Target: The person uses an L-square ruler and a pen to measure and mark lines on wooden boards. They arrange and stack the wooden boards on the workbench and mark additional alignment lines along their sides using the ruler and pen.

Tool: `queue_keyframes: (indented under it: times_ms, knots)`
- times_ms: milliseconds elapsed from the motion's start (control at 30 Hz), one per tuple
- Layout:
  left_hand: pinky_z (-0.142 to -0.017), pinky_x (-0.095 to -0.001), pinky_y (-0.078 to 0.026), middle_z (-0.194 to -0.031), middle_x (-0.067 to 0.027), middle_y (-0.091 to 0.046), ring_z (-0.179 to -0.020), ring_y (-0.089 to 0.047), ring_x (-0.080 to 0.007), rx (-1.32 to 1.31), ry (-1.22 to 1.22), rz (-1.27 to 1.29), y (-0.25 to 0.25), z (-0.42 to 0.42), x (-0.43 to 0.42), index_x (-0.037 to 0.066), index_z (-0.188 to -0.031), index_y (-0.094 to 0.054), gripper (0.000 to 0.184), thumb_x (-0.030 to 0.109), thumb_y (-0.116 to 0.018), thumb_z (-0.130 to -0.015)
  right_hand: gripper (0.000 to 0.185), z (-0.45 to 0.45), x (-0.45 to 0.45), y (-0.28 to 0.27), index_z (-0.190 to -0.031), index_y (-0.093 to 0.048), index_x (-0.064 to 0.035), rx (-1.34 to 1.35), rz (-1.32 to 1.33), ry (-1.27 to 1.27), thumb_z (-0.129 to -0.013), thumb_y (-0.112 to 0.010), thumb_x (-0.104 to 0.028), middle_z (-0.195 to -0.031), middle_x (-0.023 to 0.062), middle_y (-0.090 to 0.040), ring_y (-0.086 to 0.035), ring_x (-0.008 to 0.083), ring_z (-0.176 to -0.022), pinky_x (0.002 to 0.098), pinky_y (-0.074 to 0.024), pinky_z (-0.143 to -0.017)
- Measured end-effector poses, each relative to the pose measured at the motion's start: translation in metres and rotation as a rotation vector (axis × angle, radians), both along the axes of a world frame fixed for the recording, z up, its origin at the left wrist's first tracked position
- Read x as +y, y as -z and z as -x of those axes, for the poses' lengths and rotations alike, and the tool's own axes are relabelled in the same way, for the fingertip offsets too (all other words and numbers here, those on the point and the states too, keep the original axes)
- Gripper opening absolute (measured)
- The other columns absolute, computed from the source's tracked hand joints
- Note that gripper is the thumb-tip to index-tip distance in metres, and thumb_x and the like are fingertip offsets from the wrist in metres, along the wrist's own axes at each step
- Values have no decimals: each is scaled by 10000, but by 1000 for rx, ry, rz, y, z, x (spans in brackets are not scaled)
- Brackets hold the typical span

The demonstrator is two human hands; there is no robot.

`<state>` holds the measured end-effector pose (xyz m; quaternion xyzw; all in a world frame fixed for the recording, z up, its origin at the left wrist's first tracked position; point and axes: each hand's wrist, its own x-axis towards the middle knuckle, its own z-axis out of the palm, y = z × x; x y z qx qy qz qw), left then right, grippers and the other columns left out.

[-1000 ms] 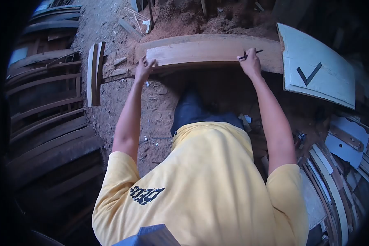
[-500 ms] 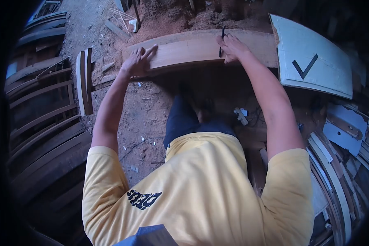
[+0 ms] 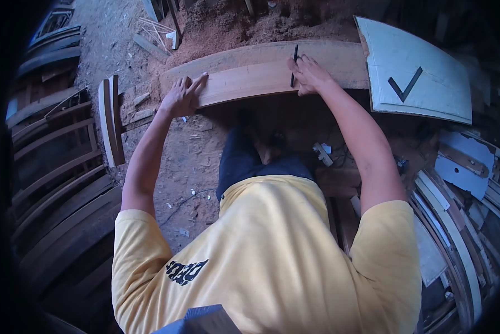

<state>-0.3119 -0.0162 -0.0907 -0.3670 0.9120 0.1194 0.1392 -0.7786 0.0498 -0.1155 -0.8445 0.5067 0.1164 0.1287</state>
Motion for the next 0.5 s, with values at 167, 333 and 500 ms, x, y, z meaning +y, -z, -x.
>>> queue_keyframes:
  times_ms: [167,333,500]
  knots:
    - [-1040,-479,-475,-1254,-217,-562,-1178,-557,-377,-38,36,36,-3,1,3,227,-1691,-138,1232,191,-835,-675,1224,-2,6,2,-1571,-235,-7,22,-6,28,-657,-936,-419,-1441,292,-477,-401,479,-1428,515,-345,-1218]
    - [-1019,-482,-473,-1267,-213,-565,-1170,-553,-373,22,56,30,4,-2,2,232,-1690,-175,1119,252,-793,-757,1240,15,12,29,-1575,-206,-16,-41,90,-15,-663,-936,-430,-1467,307,-460,-408,482,-1428,511,-317,-1236]
    - [-1232,-537,-330,-1513,-262,-443,-1439,-410,-442,125,-38,166,2,-12,13,242,-1683,-188,1423,349,-1001,-519,1282,6,23,-17,-1597,-178,-70,-465,25,317,-649,-962,-429,-1497,303,-453,-417,509,-1427,516,-308,-1236]
